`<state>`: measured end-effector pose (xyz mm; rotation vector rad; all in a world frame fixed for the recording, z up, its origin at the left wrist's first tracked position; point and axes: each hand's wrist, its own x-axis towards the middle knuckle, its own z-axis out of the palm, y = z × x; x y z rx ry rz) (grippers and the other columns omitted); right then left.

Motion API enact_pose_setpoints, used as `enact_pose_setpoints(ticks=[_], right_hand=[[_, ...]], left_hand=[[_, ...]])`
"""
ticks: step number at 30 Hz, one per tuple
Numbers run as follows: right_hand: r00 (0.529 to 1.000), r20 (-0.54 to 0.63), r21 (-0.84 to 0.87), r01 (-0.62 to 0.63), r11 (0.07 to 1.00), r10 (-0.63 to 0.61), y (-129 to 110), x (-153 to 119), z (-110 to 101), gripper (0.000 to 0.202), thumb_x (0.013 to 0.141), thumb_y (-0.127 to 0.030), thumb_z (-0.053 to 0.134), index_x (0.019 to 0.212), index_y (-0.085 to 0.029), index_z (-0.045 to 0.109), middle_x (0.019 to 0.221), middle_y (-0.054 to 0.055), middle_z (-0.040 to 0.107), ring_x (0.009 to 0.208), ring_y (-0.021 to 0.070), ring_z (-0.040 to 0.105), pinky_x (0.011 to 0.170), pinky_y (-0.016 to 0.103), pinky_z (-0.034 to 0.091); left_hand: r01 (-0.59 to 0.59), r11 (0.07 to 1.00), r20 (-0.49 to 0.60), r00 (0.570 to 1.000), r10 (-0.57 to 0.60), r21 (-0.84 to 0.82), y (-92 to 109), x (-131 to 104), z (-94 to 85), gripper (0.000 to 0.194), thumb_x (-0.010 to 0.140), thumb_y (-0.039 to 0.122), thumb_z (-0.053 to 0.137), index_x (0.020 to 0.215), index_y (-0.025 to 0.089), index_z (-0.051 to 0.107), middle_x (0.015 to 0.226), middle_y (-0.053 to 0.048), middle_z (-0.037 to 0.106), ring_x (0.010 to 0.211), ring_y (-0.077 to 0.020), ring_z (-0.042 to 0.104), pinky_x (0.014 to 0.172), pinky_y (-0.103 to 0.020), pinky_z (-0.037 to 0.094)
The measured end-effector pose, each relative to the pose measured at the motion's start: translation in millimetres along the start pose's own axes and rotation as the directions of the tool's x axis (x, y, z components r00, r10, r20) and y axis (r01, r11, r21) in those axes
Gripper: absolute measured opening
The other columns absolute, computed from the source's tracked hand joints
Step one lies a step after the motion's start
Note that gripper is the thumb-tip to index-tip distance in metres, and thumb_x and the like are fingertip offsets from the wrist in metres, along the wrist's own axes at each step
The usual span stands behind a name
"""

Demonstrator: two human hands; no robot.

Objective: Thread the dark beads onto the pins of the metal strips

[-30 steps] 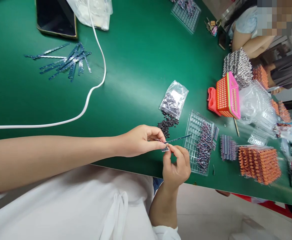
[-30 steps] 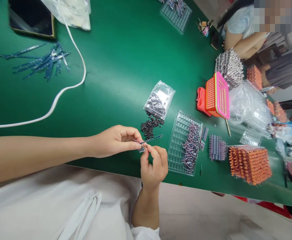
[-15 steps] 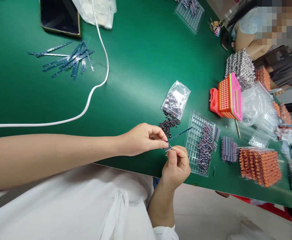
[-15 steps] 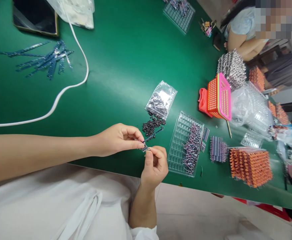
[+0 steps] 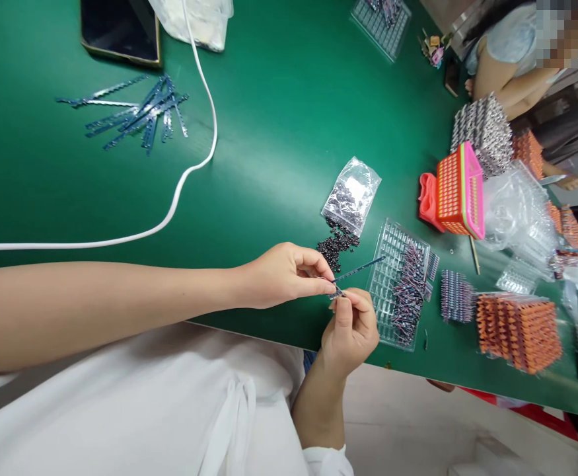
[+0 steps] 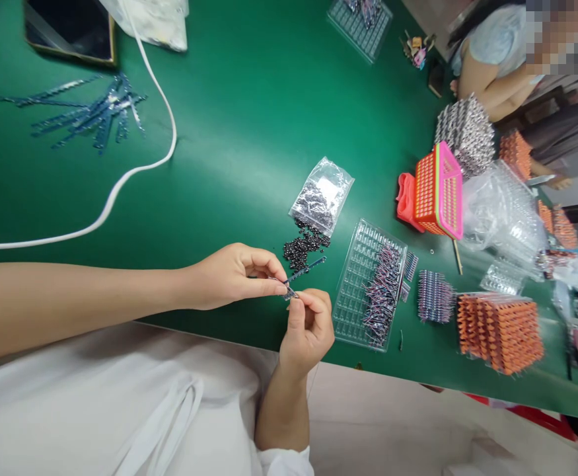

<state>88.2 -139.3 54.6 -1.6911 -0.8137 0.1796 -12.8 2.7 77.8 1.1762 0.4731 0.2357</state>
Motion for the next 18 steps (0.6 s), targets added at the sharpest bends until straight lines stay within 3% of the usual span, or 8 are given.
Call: enact_pose_setpoints(ticks=[18], right_hand=[[0.999,0.025,0.037,0.019,0.999,-0.02,4.4,0.4,-2.8,0.004,0.085,-0.022,0.066,0.082,-0.02,0.064,0.079,0.0,0.059,0.074,0.0138,0.059,0.061,0.028,0.048]], left_hand=[[-0.056,0.967,0.04,0.998,0.048,0.247,5.9,-0.6,-3.8,0.016,0.082,0.032,0.068,0.081,0.017,0.07,0.078,-0.001,0.071,0.076,-0.0145,0.061,0.071,-0.026,0.047]])
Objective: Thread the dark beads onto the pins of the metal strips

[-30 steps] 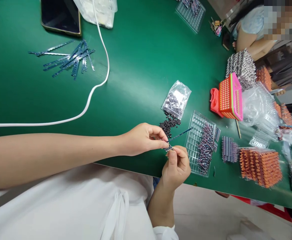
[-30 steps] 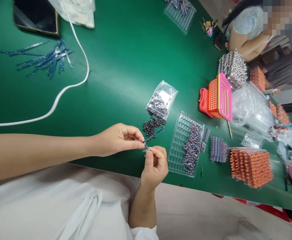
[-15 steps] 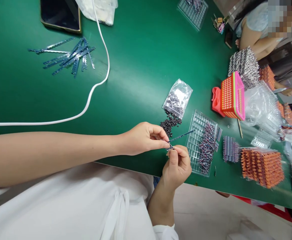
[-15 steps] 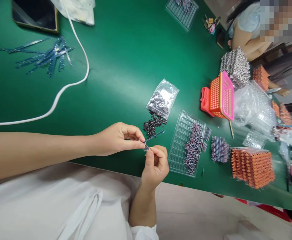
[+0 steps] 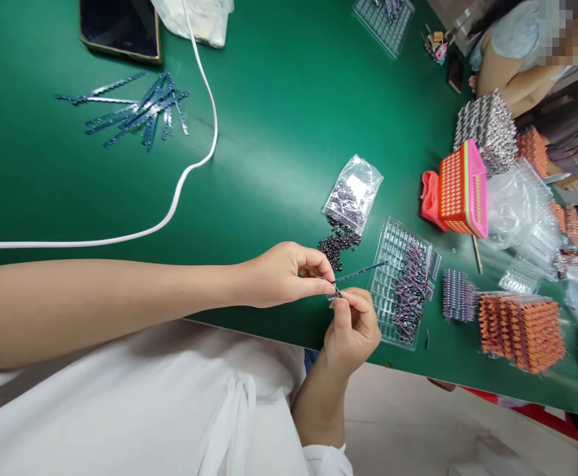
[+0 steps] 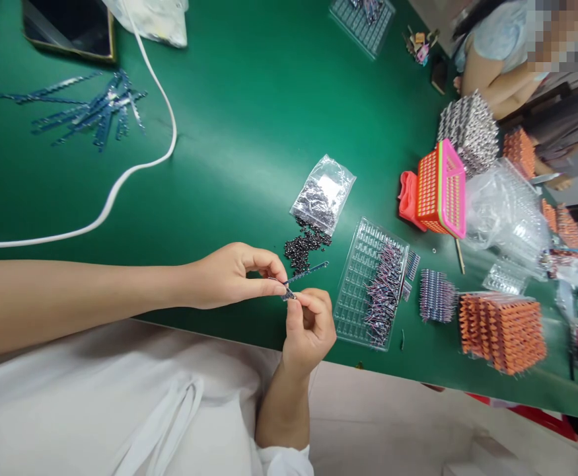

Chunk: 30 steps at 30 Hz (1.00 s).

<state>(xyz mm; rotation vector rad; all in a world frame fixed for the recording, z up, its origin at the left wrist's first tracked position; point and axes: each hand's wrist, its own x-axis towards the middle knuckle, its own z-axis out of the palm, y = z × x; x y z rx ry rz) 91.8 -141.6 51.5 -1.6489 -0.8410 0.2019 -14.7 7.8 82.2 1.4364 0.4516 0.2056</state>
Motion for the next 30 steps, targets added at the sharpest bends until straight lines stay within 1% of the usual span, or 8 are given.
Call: enact_pose_setpoints(ticks=[6,9,13,17,22,30], right_hand=[[1.0,0.019,0.062,-0.011,0.998,0.01,0.9,-0.1,-0.5,0.002,0.085,-0.02,0.066,0.084,-0.02,0.065,0.08,0.0,0.059,0.073,0.0135,0.059,0.06,0.027,0.047],[0.999,0.022,0.065,-0.031,0.997,0.03,0.5,0.1,-0.4,0.002,0.085,-0.02,0.067,0.084,-0.02,0.064,0.08,0.0,0.058,0.073,0.0135,0.059,0.06,0.027,0.047],[0.998,0.024,0.128,-0.055,0.99,0.052,1.6,-0.1,-1.5,0.003,0.084,-0.018,0.068,0.084,-0.021,0.065,0.078,0.0,0.059,0.071,0.0129,0.059,0.06,0.026,0.046],[0.994,0.056,0.149,-0.099,0.984,0.091,2.8,-0.1,-3.4,0.002,0.084,-0.021,0.068,0.083,-0.02,0.067,0.076,0.0,0.059,0.068,0.0128,0.057,0.058,0.026,0.044],[0.988,0.085,0.211,-0.144,0.967,0.128,1.5,0.8,-4.1,0.003,0.084,-0.022,0.067,0.082,-0.02,0.068,0.075,0.0,0.059,0.066,0.0122,0.055,0.055,0.025,0.042],[0.986,0.099,0.23,-0.151,0.961,0.131,1.5,1.3,-4.6,0.003,0.084,-0.02,0.067,0.084,-0.021,0.069,0.074,0.0,0.059,0.066,0.0121,0.055,0.055,0.025,0.041]], left_hand=[[-0.011,1.0,0.016,1.0,0.01,0.015,-0.1,-0.5,-1.2,0.017,0.082,0.033,0.068,0.081,0.017,0.069,0.079,0.0,0.07,0.076,-0.0141,0.061,0.072,-0.025,0.046],[0.004,1.0,0.021,1.0,-0.004,0.019,-0.1,-0.8,-1.7,0.017,0.082,0.033,0.068,0.081,0.017,0.069,0.08,0.0,0.07,0.077,-0.0138,0.061,0.072,-0.025,0.046],[0.015,1.0,0.016,1.0,-0.015,0.019,0.9,-0.5,-1.3,0.016,0.082,0.032,0.068,0.082,0.017,0.069,0.08,0.001,0.07,0.077,-0.0134,0.061,0.073,-0.025,0.046],[0.008,1.0,0.017,1.0,-0.009,0.021,1.6,-0.4,-0.7,0.016,0.082,0.032,0.068,0.082,0.016,0.07,0.08,0.0,0.07,0.077,-0.0133,0.061,0.073,-0.025,0.046],[0.026,0.999,0.018,0.999,-0.027,0.036,2.8,-0.6,-1.0,0.015,0.082,0.031,0.067,0.082,0.016,0.07,0.079,0.0,0.07,0.076,-0.0135,0.061,0.071,-0.025,0.046],[0.04,0.998,0.017,0.999,-0.041,0.048,3.8,-1.5,-0.4,0.015,0.081,0.03,0.066,0.081,0.015,0.069,0.078,-0.001,0.07,0.075,-0.0139,0.061,0.07,-0.026,0.046]])
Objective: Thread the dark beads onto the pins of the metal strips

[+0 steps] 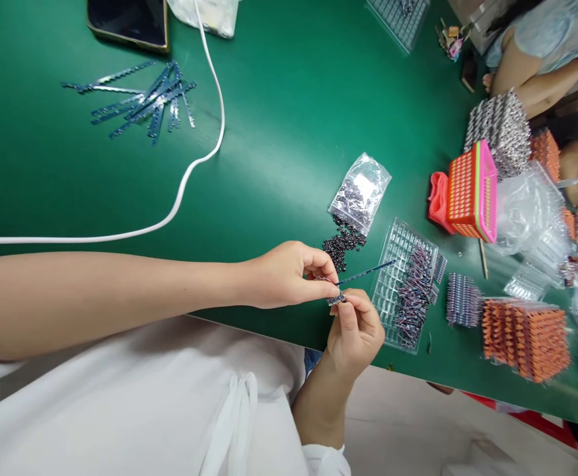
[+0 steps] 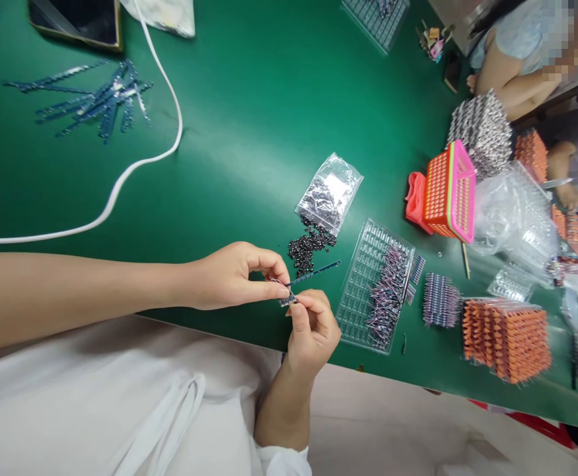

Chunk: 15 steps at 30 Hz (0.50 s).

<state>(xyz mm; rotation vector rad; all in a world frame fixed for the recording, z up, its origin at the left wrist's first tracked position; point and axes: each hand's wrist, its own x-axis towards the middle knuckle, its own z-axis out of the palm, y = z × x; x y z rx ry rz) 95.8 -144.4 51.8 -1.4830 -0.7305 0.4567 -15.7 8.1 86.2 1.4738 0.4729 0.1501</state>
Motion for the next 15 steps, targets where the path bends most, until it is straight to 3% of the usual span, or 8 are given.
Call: enact_pose_setpoints(ticks=[15], right_hand=[[1.0,0.006,-0.019,0.007,1.0,-0.007,0.9,-0.3,0.1,0.003,0.084,-0.018,0.067,0.083,-0.02,0.068,0.076,0.0,0.059,0.067,0.0117,0.055,0.057,0.025,0.042]], left_hand=[[-0.025,0.998,-0.038,0.999,0.027,0.063,0.1,-2.3,1.7,0.015,0.081,0.029,0.065,0.079,0.016,0.069,0.075,0.0,0.068,0.071,-0.0135,0.059,0.067,-0.024,0.045]])
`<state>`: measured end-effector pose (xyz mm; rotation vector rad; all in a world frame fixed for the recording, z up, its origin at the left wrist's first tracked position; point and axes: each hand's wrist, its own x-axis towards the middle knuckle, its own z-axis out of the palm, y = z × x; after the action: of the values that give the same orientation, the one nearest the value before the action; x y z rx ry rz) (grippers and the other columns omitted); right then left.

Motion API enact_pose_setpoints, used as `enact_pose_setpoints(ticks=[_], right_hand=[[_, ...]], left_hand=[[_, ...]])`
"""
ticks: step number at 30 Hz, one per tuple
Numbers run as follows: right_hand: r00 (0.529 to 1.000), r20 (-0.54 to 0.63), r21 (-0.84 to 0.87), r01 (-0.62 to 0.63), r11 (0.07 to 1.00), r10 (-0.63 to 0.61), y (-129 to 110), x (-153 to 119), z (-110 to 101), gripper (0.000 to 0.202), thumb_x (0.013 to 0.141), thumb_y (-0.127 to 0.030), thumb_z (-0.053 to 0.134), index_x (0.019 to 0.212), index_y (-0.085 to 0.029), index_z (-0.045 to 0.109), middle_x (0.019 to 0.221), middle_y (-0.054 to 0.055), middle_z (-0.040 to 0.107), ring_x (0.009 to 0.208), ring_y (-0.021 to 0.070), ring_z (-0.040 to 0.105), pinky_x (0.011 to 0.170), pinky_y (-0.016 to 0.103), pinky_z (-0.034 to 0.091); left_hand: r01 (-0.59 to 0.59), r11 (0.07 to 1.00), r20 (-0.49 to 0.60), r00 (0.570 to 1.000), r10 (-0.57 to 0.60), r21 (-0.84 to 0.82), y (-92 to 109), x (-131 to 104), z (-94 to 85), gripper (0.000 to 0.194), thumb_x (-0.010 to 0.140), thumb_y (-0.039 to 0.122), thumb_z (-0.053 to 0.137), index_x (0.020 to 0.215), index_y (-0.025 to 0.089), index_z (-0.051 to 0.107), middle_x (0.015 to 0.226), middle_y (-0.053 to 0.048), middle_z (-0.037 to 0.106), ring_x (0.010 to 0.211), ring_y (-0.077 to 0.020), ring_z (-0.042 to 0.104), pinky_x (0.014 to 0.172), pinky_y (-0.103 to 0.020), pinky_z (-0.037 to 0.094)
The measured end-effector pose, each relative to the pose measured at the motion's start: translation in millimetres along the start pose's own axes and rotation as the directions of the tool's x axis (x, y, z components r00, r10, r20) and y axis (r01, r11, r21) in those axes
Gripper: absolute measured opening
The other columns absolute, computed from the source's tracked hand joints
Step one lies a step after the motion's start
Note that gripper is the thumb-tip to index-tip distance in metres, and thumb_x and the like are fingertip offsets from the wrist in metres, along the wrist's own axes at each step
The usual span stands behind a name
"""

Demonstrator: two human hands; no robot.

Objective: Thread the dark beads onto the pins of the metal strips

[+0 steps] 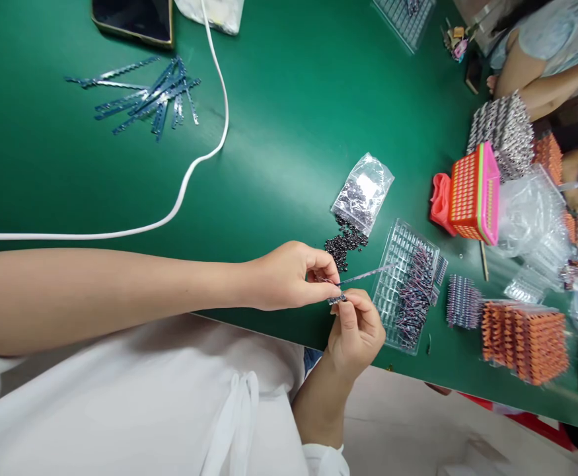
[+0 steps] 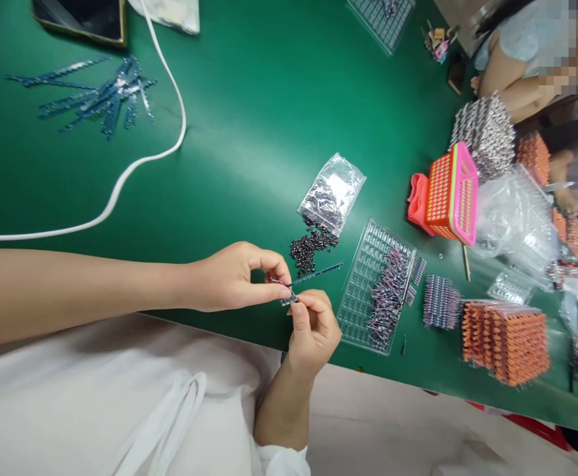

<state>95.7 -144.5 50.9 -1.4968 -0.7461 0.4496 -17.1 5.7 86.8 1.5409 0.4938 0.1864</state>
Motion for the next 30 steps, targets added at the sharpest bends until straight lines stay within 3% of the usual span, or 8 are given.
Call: enact_pose_setpoints(ticks=[9,23,30], right_hand=[[0.998,0.062,-0.042,-0.026,0.999,0.028,-4,3,-4,0.005,0.084,-0.022,0.067,0.081,-0.019,0.067,0.074,-0.001,0.058,0.066,0.0118,0.055,0.057,0.026,0.043],[0.95,0.231,0.189,-0.257,0.948,0.212,2,4,-14,0.006,0.079,-0.021,0.074,0.085,-0.023,0.074,0.074,-0.001,0.063,0.055,0.0098,0.059,0.042,0.021,0.044],[0.936,0.243,0.158,-0.296,0.942,0.253,3,3,-17,0.006,0.077,-0.023,0.077,0.083,-0.022,0.076,0.074,-0.001,0.065,0.053,0.0097,0.06,0.042,0.022,0.049]], left_hand=[[-0.041,0.999,0.048,0.998,0.04,0.011,-1,1,-1.1,0.015,0.083,0.029,0.062,0.08,0.016,0.068,0.075,0.0,0.068,0.072,-0.013,0.058,0.068,-0.024,0.045],[-0.069,0.995,0.141,0.988,0.059,0.068,-2,2,-4.1,0.015,0.084,0.026,0.059,0.079,0.014,0.068,0.076,-0.003,0.069,0.073,-0.0149,0.06,0.067,-0.024,0.044],[-0.08,0.993,0.154,0.986,0.065,0.089,-4,2,-3.5,0.015,0.083,0.025,0.058,0.078,0.014,0.068,0.074,-0.003,0.069,0.071,-0.0146,0.06,0.064,-0.023,0.043]])
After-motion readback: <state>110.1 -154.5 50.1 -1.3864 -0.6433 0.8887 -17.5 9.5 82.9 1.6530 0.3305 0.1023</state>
